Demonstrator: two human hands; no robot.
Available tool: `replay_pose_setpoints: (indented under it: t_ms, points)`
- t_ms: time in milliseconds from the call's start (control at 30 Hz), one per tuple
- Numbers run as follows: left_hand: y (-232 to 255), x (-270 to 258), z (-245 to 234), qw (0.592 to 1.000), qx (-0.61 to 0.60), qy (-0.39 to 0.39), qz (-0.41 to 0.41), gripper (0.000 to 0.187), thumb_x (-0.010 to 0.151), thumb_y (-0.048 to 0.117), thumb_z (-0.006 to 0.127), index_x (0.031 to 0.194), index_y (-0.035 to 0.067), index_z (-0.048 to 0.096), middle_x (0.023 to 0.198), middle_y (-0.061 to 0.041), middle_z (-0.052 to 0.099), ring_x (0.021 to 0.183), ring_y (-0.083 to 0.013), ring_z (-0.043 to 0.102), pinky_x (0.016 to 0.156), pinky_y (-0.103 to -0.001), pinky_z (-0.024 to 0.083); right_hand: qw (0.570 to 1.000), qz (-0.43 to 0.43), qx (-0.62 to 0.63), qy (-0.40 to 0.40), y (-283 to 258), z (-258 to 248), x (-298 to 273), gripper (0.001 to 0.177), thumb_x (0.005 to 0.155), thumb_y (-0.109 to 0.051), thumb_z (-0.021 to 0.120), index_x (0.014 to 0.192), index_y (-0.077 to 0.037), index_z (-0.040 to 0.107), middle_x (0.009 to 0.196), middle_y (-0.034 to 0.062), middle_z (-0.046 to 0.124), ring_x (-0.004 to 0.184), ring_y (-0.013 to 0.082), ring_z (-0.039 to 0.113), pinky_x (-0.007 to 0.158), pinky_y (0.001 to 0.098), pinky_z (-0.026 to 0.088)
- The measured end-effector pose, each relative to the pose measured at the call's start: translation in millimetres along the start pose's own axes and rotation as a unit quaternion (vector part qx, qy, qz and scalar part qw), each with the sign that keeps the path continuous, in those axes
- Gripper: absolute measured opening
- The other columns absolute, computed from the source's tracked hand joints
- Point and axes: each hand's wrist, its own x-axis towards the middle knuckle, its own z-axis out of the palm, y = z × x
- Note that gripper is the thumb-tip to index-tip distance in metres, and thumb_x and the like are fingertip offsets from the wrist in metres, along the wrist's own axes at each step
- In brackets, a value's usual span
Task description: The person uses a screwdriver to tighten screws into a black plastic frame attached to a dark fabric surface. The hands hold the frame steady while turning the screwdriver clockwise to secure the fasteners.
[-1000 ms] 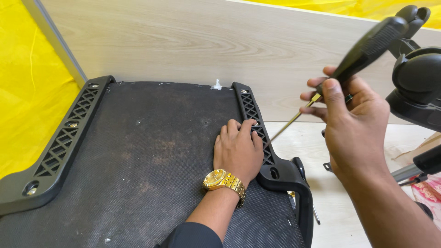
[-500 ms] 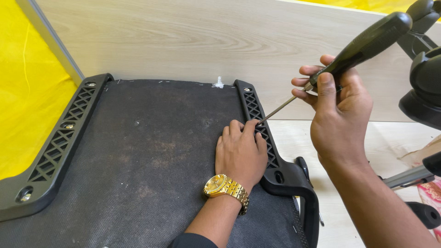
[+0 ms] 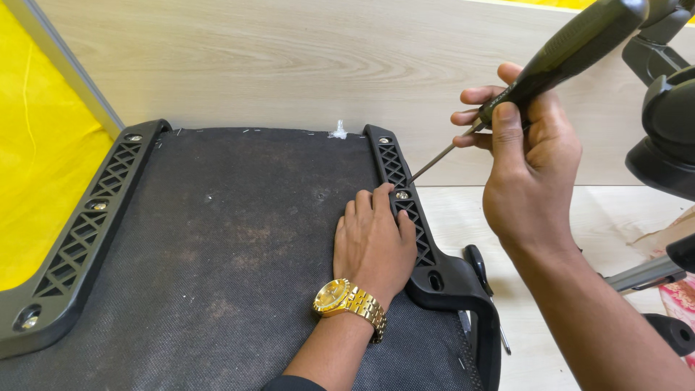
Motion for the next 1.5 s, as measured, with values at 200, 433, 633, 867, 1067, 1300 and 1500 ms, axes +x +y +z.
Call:
replay_pose_setpoints:
  t_ms: [200,433,633,867,1067,1300,1500]
  points:
    - [2.2,-1.2,-3.0,1.000,-0.009,-0.022,-0.011,0.042,0.095,0.029,0.059,0.132,0.010,0.061,0.111,-0.012,0.061,0.105,-0.0272,0.059,0.094,-0.043,0.045,1.000,0.011,0.008,-0.016,6.1,1.5,0.3,0.034,0.117,-0.006,0.037,0.148,0.008,0.041,0.123,0.0195,0.065,0.110,0.0219,0.070,0.088,0.0326,0.064]
    - [4.9,-1.6,-8.7,0.999,-0.011,-0.028,-0.016,0.038,0.096,0.027,0.057,0.130,0.012,0.064,0.106,-0.010,0.061,0.101,-0.0248,0.059,0.092,-0.041,0.046,0.999,0.002,0.010,-0.040,2.9,3.0,1.2,0.036,0.116,-0.005,0.037,0.149,0.009,0.040,0.123,0.0202,0.065,0.109,0.0222,0.070,0.087,0.0327,0.063]
    - [6.6,-0.2,-9.5,0.999,-0.004,-0.046,-0.023,0.046,0.096,0.028,0.057,0.138,0.011,0.059,0.105,-0.010,0.061,0.098,-0.0237,0.059,0.090,-0.040,0.047,0.996,0.003,0.005,-0.092,-3.6,2.1,6.0,0.043,0.114,-0.004,0.035,0.155,0.011,0.034,0.124,0.0190,0.066,0.109,0.0219,0.069,0.086,0.0325,0.062]
    - [4.2,-0.7,-7.2,0.999,-0.004,-0.033,-0.013,0.041,0.095,0.028,0.058,0.133,0.013,0.063,0.107,-0.010,0.061,0.103,-0.0246,0.059,0.093,-0.041,0.046,0.991,0.021,0.037,-0.125,5.0,1.5,13.7,0.048,0.113,-0.006,0.033,0.160,0.007,0.027,0.122,0.0147,0.064,0.106,0.0182,0.064,0.086,0.0312,0.058]
    - [0.2,-1.8,-2.3,1.000,-0.013,-0.004,0.005,0.040,0.094,0.027,0.060,0.131,0.014,0.065,0.107,-0.011,0.061,0.105,-0.0265,0.059,0.094,-0.042,0.045,0.992,0.034,0.066,-0.099,20.9,8.3,15.6,0.050,0.117,-0.015,0.033,0.163,0.003,0.024,0.113,0.0072,0.057,0.099,0.0123,0.056,0.083,0.0263,0.051]
    - [0.0,-2.2,-2.7,1.000,-0.017,0.006,0.010,0.040,0.094,0.028,0.059,0.131,0.015,0.065,0.107,-0.011,0.061,0.105,-0.0264,0.058,0.094,-0.042,0.045,0.994,0.052,-0.069,-0.066,15.3,13.4,24.1,0.047,0.113,-0.027,0.046,0.149,0.003,0.045,0.097,0.0023,0.058,0.089,0.0086,0.057,0.077,0.0257,0.052]
    - [1.6,-0.1,-6.1,0.999,-0.018,-0.046,-0.018,0.042,0.095,0.029,0.057,0.135,0.015,0.062,0.109,-0.009,0.060,0.104,-0.0232,0.058,0.095,-0.040,0.045,0.987,0.035,-0.156,0.002,3.3,13.5,23.8,0.034,0.107,-0.020,0.066,0.130,0.005,0.063,0.099,0.0051,0.062,0.088,0.0104,0.066,0.076,0.0260,0.058]
